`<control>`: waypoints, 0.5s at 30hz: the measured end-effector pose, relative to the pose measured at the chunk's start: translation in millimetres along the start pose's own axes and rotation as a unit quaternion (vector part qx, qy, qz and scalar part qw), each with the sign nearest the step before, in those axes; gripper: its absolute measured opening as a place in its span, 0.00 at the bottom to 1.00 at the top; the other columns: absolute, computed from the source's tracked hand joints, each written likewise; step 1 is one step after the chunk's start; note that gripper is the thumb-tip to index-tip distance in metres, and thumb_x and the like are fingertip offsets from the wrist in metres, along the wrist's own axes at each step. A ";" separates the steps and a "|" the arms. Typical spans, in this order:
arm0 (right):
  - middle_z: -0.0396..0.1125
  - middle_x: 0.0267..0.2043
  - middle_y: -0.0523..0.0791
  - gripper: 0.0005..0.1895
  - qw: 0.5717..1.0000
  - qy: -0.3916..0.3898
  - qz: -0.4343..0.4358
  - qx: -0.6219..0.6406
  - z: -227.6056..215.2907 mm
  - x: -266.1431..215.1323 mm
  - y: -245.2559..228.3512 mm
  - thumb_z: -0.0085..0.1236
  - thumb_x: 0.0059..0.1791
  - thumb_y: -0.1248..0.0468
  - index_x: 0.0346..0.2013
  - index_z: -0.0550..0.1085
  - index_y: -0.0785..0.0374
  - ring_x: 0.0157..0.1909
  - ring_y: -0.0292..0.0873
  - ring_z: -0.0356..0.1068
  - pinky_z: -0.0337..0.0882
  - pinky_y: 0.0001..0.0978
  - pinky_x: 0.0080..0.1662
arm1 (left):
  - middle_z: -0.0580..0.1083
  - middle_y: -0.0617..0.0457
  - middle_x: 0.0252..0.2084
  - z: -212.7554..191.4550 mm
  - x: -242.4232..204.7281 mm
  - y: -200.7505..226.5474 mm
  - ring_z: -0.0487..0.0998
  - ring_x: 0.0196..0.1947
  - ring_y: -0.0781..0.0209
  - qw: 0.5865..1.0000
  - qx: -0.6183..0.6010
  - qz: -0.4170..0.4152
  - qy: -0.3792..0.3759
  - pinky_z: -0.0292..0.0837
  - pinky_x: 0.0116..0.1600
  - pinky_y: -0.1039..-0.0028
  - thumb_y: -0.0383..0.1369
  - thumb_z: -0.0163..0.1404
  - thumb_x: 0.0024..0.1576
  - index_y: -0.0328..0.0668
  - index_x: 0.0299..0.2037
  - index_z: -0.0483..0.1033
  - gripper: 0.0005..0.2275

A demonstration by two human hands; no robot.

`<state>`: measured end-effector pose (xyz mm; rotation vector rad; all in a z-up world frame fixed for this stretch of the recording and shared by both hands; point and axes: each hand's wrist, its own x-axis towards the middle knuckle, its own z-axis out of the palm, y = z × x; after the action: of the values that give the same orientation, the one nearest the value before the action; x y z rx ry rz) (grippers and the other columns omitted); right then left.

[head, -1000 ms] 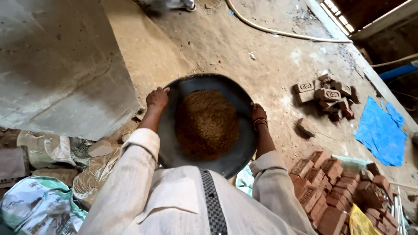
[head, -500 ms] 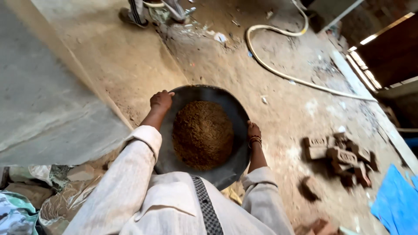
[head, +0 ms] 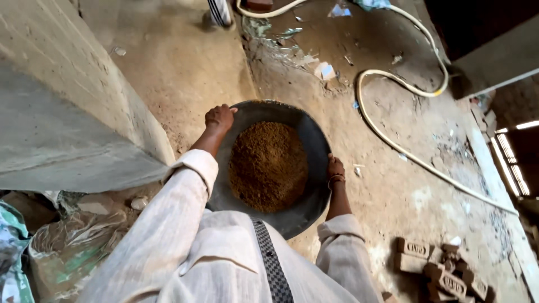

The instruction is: The person carries a large metal basin to a sand pile, shovels sand into it using a long-handled shovel, then carries the filled basin up a staircase and empties it. The person then carries the empty basin back down and shovels more sand into it.

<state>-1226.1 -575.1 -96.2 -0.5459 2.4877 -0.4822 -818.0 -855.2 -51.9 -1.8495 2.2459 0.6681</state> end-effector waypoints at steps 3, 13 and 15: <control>0.72 0.55 0.56 0.31 0.998 0.019 -0.054 -0.027 -8.9 11.0 -41.7 0.37 0.58 0.38 0.53 0.76 0.59 0.56 0.61 0.70 0.69 0.56 0.54 | 0.78 0.41 0.35 14.2 42.4 -6.1 0.80 0.31 0.50 0.997 0.000 0.032 0.074 0.75 0.30 0.61 0.57 0.33 0.67 0.38 0.42 0.76 0.28; 0.69 0.59 0.57 0.33 0.994 0.017 -0.065 -0.091 18.0 170.4 -108.7 0.38 0.56 0.37 0.55 0.76 0.61 0.61 0.63 0.67 0.65 0.53 0.60 | 0.78 0.39 0.41 22.6 179.8 -6.0 0.80 0.33 0.45 0.996 -0.081 0.003 0.025 0.76 0.32 0.56 0.55 0.34 0.65 0.39 0.48 0.75 0.26; 0.69 0.59 0.56 0.33 0.991 0.017 -0.075 -0.105 28.3 205.4 -151.6 0.39 0.55 0.37 0.56 0.75 0.60 0.62 0.62 0.66 0.64 0.52 0.61 | 0.76 0.38 0.43 5.2 216.4 -12.8 0.78 0.34 0.42 0.997 -0.071 -0.006 0.040 0.76 0.30 0.54 0.55 0.36 0.63 0.40 0.48 0.75 0.26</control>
<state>-1326.0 -807.7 -139.7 -0.8190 2.5581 -0.2886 -855.1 -1047.7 -144.5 -1.9859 2.2896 0.7848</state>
